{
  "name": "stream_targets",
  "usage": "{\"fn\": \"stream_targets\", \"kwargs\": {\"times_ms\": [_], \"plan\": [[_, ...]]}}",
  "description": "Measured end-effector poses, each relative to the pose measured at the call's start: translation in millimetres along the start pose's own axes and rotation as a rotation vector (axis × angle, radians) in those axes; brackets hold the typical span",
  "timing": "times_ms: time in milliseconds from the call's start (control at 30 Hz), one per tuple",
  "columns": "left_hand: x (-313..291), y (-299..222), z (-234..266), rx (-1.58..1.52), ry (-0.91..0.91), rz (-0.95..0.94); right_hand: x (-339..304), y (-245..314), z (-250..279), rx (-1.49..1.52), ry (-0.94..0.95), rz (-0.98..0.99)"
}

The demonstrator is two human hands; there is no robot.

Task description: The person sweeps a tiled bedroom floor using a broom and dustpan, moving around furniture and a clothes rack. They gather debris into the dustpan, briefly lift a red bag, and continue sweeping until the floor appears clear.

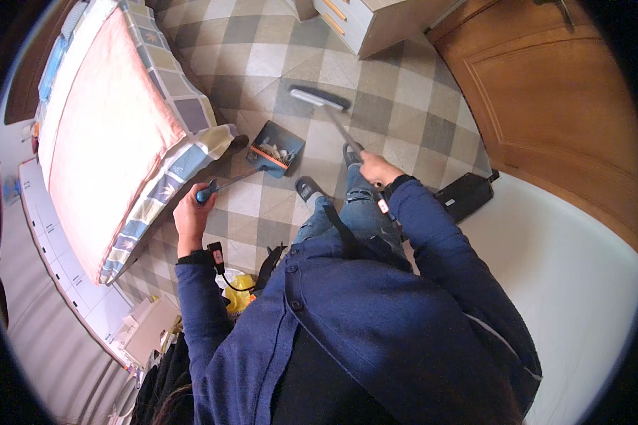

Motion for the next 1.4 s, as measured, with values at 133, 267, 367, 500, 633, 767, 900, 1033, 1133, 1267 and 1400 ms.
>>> {"fn": "stream_targets", "kwargs": {"times_ms": [133,267,367,500,633,767,900,1033,1133,1267,1400], "plan": [[9,-7,-7,-0.032,0.019,-0.048,-12,4,-48,0.012,0.100,0.090],[13,-5,-6,-0.016,0.012,-0.056,-44,-16,-61,0.360,0.186,-0.043],[7,7,-2,0.008,0.026,-0.094,-84,-36,-56,0.545,0.148,-0.030],[-4,20,3,-0.007,-0.009,-0.198,-132,-75,-40,0.740,-0.025,-0.078],[-8,17,0,-0.006,-0.022,-0.287,-160,-117,-22,0.768,-0.194,-0.176],[-4,-1,0,0.033,-0.026,-0.371,-147,-135,-31,0.711,-0.264,-0.191],[-7,-28,-10,0.021,-0.013,-0.450,-127,-133,-80,0.678,-0.038,-0.231],[-8,-40,-17,0.027,-0.047,-0.469,-107,-94,-106,0.713,0.150,-0.128],[-8,-34,-16,0.031,-0.062,-0.436,-100,-65,-103,0.761,0.140,-0.201],[-13,-6,-6,-0.037,-0.102,-0.347,-113,-18,-77,0.637,0.189,-0.108],[-46,41,1,-0.129,-0.110,-0.160,-114,26,-39,0.439,0.113,-0.046]]}}
Point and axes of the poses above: each hand's wrist, its own x-axis towards the middle knuckle, its own z-axis out of the back of the hand, y = z × x, the point moved 7 cm from there along x, towards the middle knuckle, and after that the axes turned 14 degrees about x, right-handed, at the moved point
